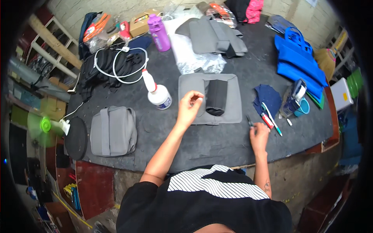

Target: Marking, trimming, and heat-sealing edges of gray fabric pouches at a workbench.

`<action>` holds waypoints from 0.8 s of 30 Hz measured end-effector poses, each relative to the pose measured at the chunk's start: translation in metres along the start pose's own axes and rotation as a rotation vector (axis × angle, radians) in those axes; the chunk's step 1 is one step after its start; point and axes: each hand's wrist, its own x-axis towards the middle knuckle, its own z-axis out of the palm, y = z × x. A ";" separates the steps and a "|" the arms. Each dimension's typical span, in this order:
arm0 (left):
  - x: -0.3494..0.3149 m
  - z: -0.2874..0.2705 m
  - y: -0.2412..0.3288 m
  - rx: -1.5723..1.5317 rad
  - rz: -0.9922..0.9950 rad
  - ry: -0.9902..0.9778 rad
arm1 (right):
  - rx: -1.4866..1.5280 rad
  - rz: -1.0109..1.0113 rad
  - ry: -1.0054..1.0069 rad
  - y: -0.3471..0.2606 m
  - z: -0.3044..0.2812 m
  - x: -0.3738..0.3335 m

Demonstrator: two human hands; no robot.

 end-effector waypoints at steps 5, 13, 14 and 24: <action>-0.011 -0.010 0.025 0.218 0.174 0.296 | 0.174 0.171 0.091 0.028 -0.004 0.006; -0.076 -0.135 0.023 1.442 -0.134 0.756 | 0.253 0.131 0.129 0.015 0.012 0.004; -0.088 -0.152 0.018 1.496 -0.324 0.729 | 0.227 0.146 0.107 0.006 0.011 0.004; -0.063 -0.241 -0.033 1.331 -0.675 0.558 | 0.170 0.125 0.062 -0.003 0.024 0.017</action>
